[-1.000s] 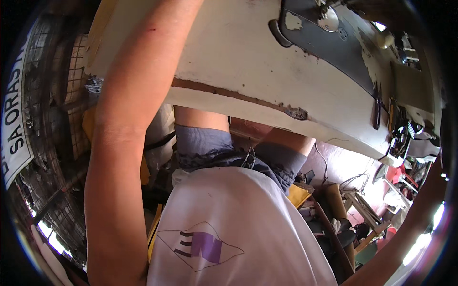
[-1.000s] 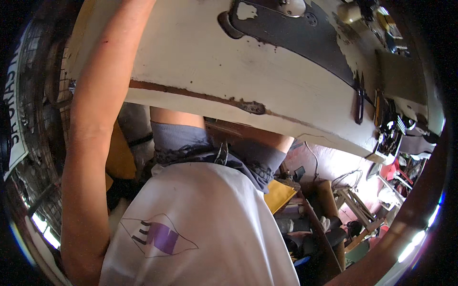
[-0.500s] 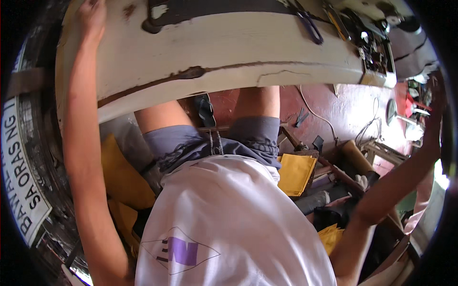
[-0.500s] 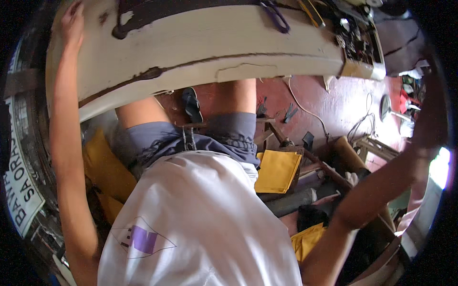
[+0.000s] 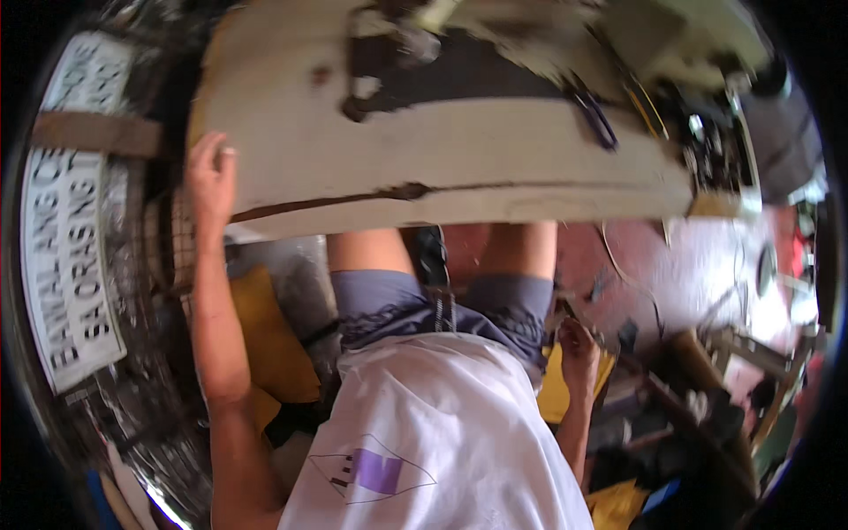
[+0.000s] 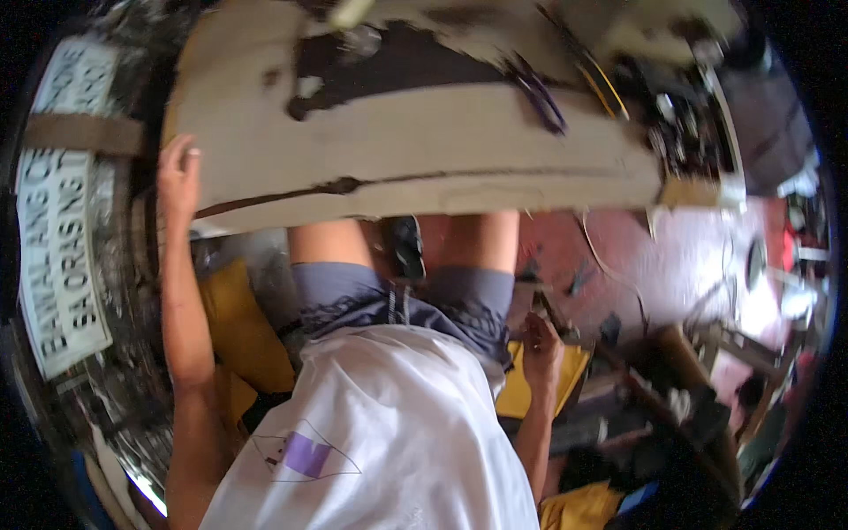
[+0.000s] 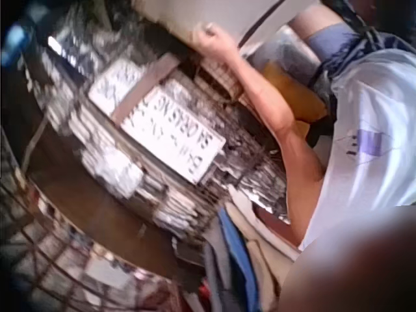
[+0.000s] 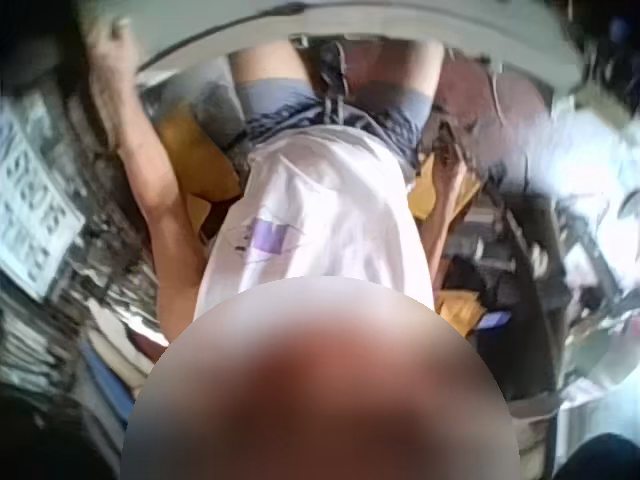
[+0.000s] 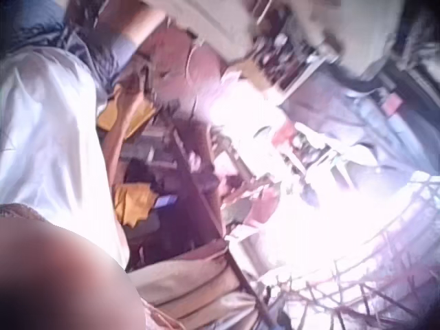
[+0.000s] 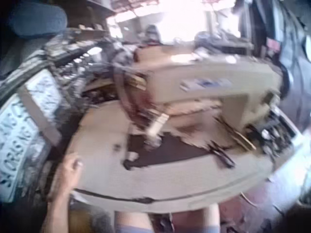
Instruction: Sewing a yellow tote bag with black and white striped straps using an industrial sewing machine.
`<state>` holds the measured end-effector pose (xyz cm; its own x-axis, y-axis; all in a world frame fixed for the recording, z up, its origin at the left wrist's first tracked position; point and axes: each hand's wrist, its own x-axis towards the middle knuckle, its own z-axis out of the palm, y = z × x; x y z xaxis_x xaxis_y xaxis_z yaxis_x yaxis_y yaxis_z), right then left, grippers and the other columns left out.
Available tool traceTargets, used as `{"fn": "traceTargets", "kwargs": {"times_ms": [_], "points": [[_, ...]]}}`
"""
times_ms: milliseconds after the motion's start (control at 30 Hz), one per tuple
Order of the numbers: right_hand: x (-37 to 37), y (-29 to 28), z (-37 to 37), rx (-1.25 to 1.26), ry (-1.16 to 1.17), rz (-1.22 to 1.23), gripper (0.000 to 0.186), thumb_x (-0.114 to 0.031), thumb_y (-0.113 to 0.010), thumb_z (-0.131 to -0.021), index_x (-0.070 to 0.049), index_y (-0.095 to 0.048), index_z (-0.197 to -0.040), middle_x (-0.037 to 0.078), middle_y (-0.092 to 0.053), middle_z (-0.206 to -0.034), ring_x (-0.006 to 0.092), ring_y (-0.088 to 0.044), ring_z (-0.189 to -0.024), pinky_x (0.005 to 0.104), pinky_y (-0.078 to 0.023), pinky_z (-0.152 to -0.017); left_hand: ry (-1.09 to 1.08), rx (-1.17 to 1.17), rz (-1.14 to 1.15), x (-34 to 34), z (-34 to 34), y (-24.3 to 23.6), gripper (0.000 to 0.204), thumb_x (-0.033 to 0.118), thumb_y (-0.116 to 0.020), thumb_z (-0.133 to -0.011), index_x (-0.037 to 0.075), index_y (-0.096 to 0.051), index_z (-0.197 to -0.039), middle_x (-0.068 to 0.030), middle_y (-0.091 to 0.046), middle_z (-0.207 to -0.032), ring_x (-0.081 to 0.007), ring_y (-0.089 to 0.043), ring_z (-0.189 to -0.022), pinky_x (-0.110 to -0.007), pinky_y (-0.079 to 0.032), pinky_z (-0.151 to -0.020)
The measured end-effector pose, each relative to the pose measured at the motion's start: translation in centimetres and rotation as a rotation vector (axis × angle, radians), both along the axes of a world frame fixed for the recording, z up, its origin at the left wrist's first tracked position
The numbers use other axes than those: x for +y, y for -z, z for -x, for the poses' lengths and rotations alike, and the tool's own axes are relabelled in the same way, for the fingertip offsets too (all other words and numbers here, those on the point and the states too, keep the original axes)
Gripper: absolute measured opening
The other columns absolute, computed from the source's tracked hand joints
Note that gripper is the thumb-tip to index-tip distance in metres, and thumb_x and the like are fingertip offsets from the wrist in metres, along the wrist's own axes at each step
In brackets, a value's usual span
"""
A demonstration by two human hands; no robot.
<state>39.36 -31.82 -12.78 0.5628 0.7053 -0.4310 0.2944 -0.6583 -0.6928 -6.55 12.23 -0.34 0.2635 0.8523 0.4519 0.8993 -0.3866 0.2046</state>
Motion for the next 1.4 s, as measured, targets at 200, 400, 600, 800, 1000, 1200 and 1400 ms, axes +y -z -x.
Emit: {"fn": "traceTargets", "kwargs": {"times_ms": [200, 400, 600, 800, 1000, 1200, 1400], "points": [[14.1, -7.9, 3.8, -0.457, -0.530, -0.583, 0.024, 0.004, -0.064, -0.087, 0.001, -0.068, -0.111, 0.017, -0.068, -0.100, 0.0381, -0.067, -0.090, 0.0430, -0.056, -0.077, -0.135, -0.043, 0.095, -5.6, -0.2, -0.7, 0.036, 0.014, -0.052, -0.099, 0.004, -0.059, -0.133, -0.0131, -0.051, -0.147, -0.0334, -0.045, -0.139, -0.044, -0.035, -0.115], [21.3, -15.2, 9.1, -0.545, -0.811, -0.844, 0.025, 0.004, -0.064, -0.091, 0.000, -0.070, -0.114, 0.015, -0.070, -0.114, 0.0331, -0.068, -0.104, 0.0418, -0.054, -0.090, -0.226, -0.093, -0.176, -13.2, -1.5, 4.3, 0.058, 0.014, -0.059, -0.094, 0.005, -0.042, -0.148, -0.0186, -0.032, -0.158, -0.0428, -0.022, -0.150, -0.056, -0.019, -0.121], [28.8, -14.4, 16.0, -0.586, -1.049, -0.892, 0.036, -0.004, -0.064, -0.092, -0.003, -0.064, -0.128, 0.018, -0.063, -0.130, 0.0363, -0.058, -0.123, 0.0477, -0.045, -0.103, -0.251, -0.155, 0.057, -20.0, 1.9, 8.9, 0.062, 0.024, -0.060, -0.096, 0.002, -0.037, -0.149, -0.0256, -0.022, -0.161, -0.0515, -0.018, -0.148, -0.058, -0.019, -0.120], [30.7, -13.0, 19.4, -0.943, -1.083, -0.936, 0.039, -0.029, -0.063, -0.098, -0.007, -0.065, -0.130, 0.011, -0.064, -0.133, 0.0325, -0.060, -0.123, 0.0466, -0.045, -0.100, -0.926, -0.279, 0.093, -27.9, 15.2, 17.1, 0.060, 0.015, -0.060, -0.089, -0.003, -0.043, -0.143, -0.0294, -0.042, -0.148, -0.0480, -0.038, -0.137, -0.052, -0.031, -0.117], [30.6, -12.7, 18.9, -1.018, -1.090, -0.932, 0.037, -0.023, -0.059, -0.101, -0.005, -0.062, -0.133, 0.011, -0.063, -0.133, 0.0323, -0.060, -0.123, 0.0458, -0.045, -0.102, -1.253, -0.380, 0.531, -39.6, 24.5, 23.8, 0.047, 0.019, -0.059, -0.088, -0.002, -0.057, -0.130, -0.0264, -0.055, -0.135, -0.0408, -0.052, -0.126, -0.047, -0.040, -0.109], [30.7, -12.4, 18.9, -1.035, -1.107, -0.927, 0.035, -0.022, -0.056, -0.102, -0.003, -0.062, -0.132, 0.014, -0.063, -0.134, 0.0339, -0.060, -0.123, 0.0465, -0.045, -0.101, -1.173, -0.086, 0.798, -43.6, 30.5, 26.1, 0.044, 0.023, -0.056, -0.087, 0.001, -0.061, -0.124, -0.0251, -0.060, -0.126, -0.0420, -0.054, -0.123, -0.048, -0.044, -0.105], [30.8, -12.2, 19.1, -1.055, -1.118, -0.945, 0.035, -0.020, -0.055, -0.103, 0.000, -0.062, -0.130, 0.018, -0.063, -0.132, 0.0360, -0.061, -0.122, 0.0477, -0.046, -0.101, -1.015, 0.071, 1.002, -43.6, 35.0, 24.6, 0.048, 0.028, -0.057, -0.086, 0.006, -0.060, -0.129, -0.0249, -0.059, -0.131, -0.0409, -0.055, -0.124, -0.058, -0.041, -0.105]]}}
